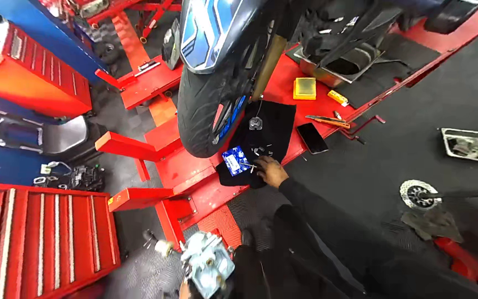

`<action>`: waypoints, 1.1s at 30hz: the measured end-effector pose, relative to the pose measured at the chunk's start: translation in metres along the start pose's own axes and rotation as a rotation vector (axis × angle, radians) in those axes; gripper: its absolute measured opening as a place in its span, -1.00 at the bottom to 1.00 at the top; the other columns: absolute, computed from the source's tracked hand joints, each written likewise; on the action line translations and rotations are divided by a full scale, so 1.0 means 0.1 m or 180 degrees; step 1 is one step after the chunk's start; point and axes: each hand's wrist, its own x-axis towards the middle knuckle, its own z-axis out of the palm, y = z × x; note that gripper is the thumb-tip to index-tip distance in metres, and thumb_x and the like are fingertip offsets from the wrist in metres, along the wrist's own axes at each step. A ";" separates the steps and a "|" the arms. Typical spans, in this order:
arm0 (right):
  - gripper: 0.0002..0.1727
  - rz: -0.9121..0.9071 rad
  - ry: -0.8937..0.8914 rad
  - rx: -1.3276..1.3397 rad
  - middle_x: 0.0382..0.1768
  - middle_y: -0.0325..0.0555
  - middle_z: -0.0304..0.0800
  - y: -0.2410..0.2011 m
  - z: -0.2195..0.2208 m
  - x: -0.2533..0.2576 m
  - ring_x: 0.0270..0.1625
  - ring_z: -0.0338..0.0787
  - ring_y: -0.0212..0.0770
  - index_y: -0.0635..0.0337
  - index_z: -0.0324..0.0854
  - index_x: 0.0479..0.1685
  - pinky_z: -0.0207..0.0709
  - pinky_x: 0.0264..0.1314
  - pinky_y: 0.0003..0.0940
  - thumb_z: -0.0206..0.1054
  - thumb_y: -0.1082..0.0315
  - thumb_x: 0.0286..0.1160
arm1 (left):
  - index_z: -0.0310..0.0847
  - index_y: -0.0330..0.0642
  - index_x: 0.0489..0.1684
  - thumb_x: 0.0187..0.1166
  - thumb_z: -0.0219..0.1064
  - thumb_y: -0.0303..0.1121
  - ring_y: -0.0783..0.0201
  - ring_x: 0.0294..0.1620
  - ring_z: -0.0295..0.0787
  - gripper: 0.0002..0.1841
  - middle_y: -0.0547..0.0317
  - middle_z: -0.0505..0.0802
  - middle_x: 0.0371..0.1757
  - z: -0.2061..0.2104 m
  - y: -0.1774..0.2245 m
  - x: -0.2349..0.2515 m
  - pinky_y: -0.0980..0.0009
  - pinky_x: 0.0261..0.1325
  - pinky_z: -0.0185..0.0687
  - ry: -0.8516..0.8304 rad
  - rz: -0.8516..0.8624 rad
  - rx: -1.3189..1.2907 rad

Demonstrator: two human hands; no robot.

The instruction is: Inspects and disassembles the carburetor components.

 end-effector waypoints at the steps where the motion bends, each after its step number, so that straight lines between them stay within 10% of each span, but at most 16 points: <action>1: -0.54 0.0075 0.0244 0.0255 0.38 0.07 0.71 -0.09 -0.12 -0.13 0.44 0.68 0.11 0.08 0.70 0.37 0.54 0.52 0.20 0.51 0.26 0.45 | 0.48 -0.27 0.22 0.76 -0.03 -0.52 0.29 0.07 0.84 -0.76 0.11 0.86 0.00 0.25 0.00 0.08 0.25 0.18 0.81 0.0317 -0.0198 -0.0319; 5: -0.72 -0.0407 0.0489 0.1646 -0.20 -0.19 0.86 -0.84 -0.87 -0.79 -0.20 0.86 -0.25 0.10 0.77 -0.04 0.82 -0.10 -0.12 0.28 0.11 0.68 | 0.59 -0.30 0.01 0.87 -0.15 -0.28 0.17 -0.30 0.88 -0.63 -0.03 0.86 -0.28 1.06 -0.10 0.56 0.20 -0.28 0.88 0.1302 -0.0358 -0.1274; 9: -0.52 -0.1902 -0.0246 0.2055 -0.28 -0.27 0.82 -1.03 -1.73 -1.01 -0.22 0.80 -0.42 0.12 0.74 -0.10 0.76 -0.14 -0.38 0.08 -0.08 0.83 | 0.57 -0.30 0.02 0.88 -0.14 -0.23 0.21 -0.37 0.84 -0.61 0.01 0.82 -0.34 1.81 -0.19 0.86 0.23 -0.35 0.85 0.1857 0.0090 -0.0816; 14: -0.61 -0.2228 -0.0273 0.1237 -0.49 -0.31 0.66 -0.83 -2.33 -0.75 -0.42 0.70 -0.37 0.08 0.69 -0.30 0.63 -0.38 -0.35 0.12 0.06 0.81 | 0.62 -0.21 -0.02 0.88 -0.05 -0.16 0.29 -0.51 0.76 -0.63 0.11 0.77 -0.45 2.51 -0.19 0.94 0.33 -0.50 0.75 0.2161 0.0382 -0.0387; 20: -0.70 -0.2068 -0.0621 0.1561 -0.18 -0.32 0.73 -0.73 -2.58 -0.62 -0.25 0.75 -0.43 0.09 0.65 0.02 0.77 -0.21 -0.42 0.45 0.08 0.57 | 0.65 -0.16 0.00 0.86 0.04 -0.18 0.28 -0.43 0.77 -0.69 0.09 0.78 -0.37 2.72 -0.18 0.99 0.33 -0.42 0.76 0.2082 0.0609 -0.0610; 24: -0.54 -0.1841 -0.0478 0.0991 -0.58 -0.40 0.58 -0.82 -2.59 -0.62 -0.53 0.63 -0.39 -0.03 0.61 -0.28 0.56 -0.51 -0.30 0.04 -0.15 0.80 | 0.67 -0.15 -0.01 0.85 0.05 -0.09 0.25 -0.46 0.77 -0.64 0.07 0.78 -0.40 2.71 -0.09 1.03 0.31 -0.47 0.74 0.2081 0.0577 -0.0651; 29: -0.76 -0.2005 -0.0246 0.1118 -0.28 -0.37 0.73 -0.93 -2.59 -0.62 -0.32 0.73 -0.44 0.02 0.71 -0.12 0.71 -0.27 -0.39 0.32 0.06 0.67 | 0.67 -0.12 -0.01 0.85 0.05 -0.06 0.26 -0.39 0.77 -0.64 0.09 0.78 -0.34 2.62 0.05 1.08 0.31 -0.38 0.76 0.2050 0.0687 -0.0481; 33: -0.60 -0.1672 -0.0333 0.1180 -0.51 -0.43 0.68 -0.98 -2.55 -0.64 -0.46 0.70 -0.43 -0.04 0.67 -0.20 0.65 -0.39 -0.35 0.15 -0.12 0.75 | 0.67 -0.14 0.01 0.84 0.06 -0.05 0.24 -0.38 0.79 -0.63 0.09 0.79 -0.34 2.57 0.12 1.10 0.29 -0.36 0.78 0.1961 0.0734 -0.0474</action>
